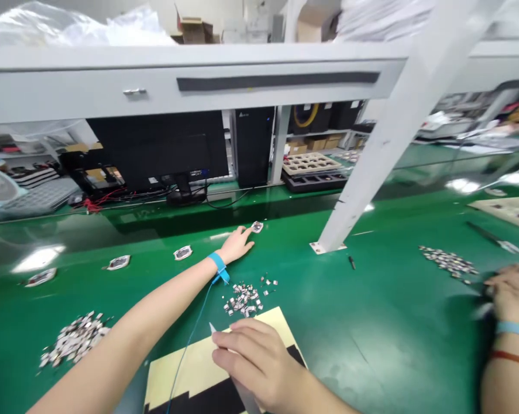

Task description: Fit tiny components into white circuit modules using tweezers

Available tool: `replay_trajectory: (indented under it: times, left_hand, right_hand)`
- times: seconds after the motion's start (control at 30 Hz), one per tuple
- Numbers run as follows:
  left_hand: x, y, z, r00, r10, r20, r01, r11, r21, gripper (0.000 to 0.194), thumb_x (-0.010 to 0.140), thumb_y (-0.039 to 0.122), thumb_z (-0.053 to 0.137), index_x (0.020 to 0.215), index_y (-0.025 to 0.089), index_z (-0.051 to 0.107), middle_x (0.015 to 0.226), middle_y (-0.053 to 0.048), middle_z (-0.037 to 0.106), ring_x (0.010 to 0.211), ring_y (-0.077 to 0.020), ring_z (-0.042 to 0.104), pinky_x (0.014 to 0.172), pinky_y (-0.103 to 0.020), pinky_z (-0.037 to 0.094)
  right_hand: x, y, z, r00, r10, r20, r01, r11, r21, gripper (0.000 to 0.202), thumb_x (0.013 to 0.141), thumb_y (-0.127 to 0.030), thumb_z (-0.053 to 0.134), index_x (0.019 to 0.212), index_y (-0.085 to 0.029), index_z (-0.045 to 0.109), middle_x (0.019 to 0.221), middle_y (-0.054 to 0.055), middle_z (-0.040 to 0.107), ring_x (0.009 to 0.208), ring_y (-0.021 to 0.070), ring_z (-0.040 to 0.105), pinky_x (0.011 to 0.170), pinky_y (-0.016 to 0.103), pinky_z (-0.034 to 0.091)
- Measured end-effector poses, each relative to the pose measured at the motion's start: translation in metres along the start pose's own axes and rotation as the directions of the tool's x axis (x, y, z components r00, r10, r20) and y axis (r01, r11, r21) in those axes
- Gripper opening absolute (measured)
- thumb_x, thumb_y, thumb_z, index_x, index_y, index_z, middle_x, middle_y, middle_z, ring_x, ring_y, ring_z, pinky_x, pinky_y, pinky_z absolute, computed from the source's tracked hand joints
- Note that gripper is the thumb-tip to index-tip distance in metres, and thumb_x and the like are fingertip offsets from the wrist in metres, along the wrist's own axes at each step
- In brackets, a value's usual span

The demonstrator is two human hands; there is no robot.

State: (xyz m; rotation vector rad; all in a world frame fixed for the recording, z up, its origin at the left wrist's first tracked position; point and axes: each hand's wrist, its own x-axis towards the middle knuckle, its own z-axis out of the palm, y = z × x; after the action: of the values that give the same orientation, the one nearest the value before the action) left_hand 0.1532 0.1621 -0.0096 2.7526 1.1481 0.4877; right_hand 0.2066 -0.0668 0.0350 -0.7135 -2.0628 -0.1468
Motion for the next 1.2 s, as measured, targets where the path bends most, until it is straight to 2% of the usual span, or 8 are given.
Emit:
replay_trajectory:
  times: [0.2,0.33,0.47,0.6,0.73,0.97,1.13,1.2]
  left_hand:
    - [0.018,-0.004,0.012,0.999,-0.021,-0.037,0.023,0.998,0.057,0.029,0.081,0.028,0.047,0.106,0.013,0.048,0.103,-0.008,0.052,0.095,-0.0203,0.050,0.079,-0.039,0.042]
    - [0.007,-0.011,0.004,0.999,-0.027,-0.027,0.029,0.998,0.062,0.022,0.080,0.027,0.048,0.096,0.013,0.053,0.098,-0.009,0.052,0.092,-0.0206,0.051,0.078,-0.035,0.043]
    - [-0.013,-0.018,-0.004,0.996,-0.080,-0.039,0.082,0.996,0.041,0.020,0.079,0.029,0.049,0.085,0.011,0.056,0.105,-0.014,0.047,0.105,-0.0271,0.043,0.086,-0.040,0.037]
    - [-0.030,-0.031,-0.013,0.998,-0.060,0.033,0.062,0.996,-0.057,0.030,0.076,0.034,0.050,0.096,0.011,0.051,0.100,-0.012,0.054,0.093,-0.0225,0.053,0.080,-0.035,0.043]
    - [-0.041,-0.046,-0.022,0.994,0.025,0.108,-0.006,0.985,-0.174,0.044,0.067,0.017,0.058,0.109,0.014,0.045,0.104,-0.008,0.058,0.091,-0.0195,0.056,0.080,-0.029,0.045]
    - [-0.052,-0.056,-0.032,0.998,-0.030,0.052,0.046,0.937,-0.346,0.035,0.065,0.011,0.058,0.099,0.011,0.050,0.098,-0.010,0.060,0.093,-0.0219,0.056,0.082,-0.034,0.045]
    - [-0.105,-0.028,-0.066,0.993,-0.113,-0.029,0.081,0.844,-0.530,0.050,0.067,0.015,0.059,0.112,0.012,0.035,0.102,-0.011,0.056,0.089,-0.0158,0.058,0.074,-0.026,0.050]
    - [-0.142,-0.008,-0.078,0.991,-0.124,-0.058,0.048,0.711,-0.701,0.048,0.066,0.014,0.060,0.109,0.014,0.038,0.101,-0.009,0.057,0.091,-0.0157,0.058,0.077,-0.025,0.050]
  right_hand:
    - [0.008,-0.001,-0.001,0.998,-0.057,-0.035,0.056,0.997,-0.052,0.020,0.084,-0.012,0.042,0.081,-0.008,0.061,0.082,0.009,0.067,0.068,0.0118,0.060,0.072,0.025,0.051]
    - [0.010,-0.003,-0.002,0.998,-0.054,0.013,0.055,0.996,-0.071,0.028,0.087,-0.013,0.036,0.080,-0.009,0.063,0.082,0.008,0.067,0.066,0.0119,0.060,0.070,0.025,0.052]
    - [0.009,-0.003,-0.004,0.996,-0.059,0.063,0.062,0.997,-0.050,0.032,0.088,-0.011,0.032,0.082,-0.008,0.063,0.082,0.011,0.067,0.070,0.0138,0.061,0.068,0.027,0.052]
    - [0.002,-0.001,-0.004,0.994,-0.057,0.091,0.060,0.998,-0.031,0.029,0.087,-0.009,0.033,0.086,-0.007,0.062,0.087,0.012,0.066,0.077,0.0156,0.061,0.070,0.030,0.052]
    - [-0.007,0.002,-0.001,0.990,-0.051,0.130,0.053,0.999,-0.008,0.022,0.082,-0.005,0.040,0.091,-0.007,0.060,0.091,0.014,0.065,0.081,0.0175,0.060,0.071,0.033,0.051]
    - [-0.013,0.010,0.009,0.993,0.017,0.114,-0.021,0.999,0.030,0.029,0.070,-0.001,0.056,0.097,-0.011,0.057,0.093,0.012,0.064,0.083,0.0178,0.059,0.069,0.033,0.051]
    - [0.000,0.005,0.013,0.957,0.284,-0.055,-0.274,0.951,0.144,0.029,0.064,0.000,0.064,0.086,-0.018,0.058,0.082,0.005,0.065,0.073,0.0155,0.061,0.064,0.028,0.052]
    - [0.001,0.000,0.013,0.918,0.396,-0.034,-0.377,0.894,0.241,0.029,0.064,-0.001,0.064,0.086,-0.019,0.057,0.082,0.005,0.065,0.076,0.0167,0.061,0.066,0.029,0.052]
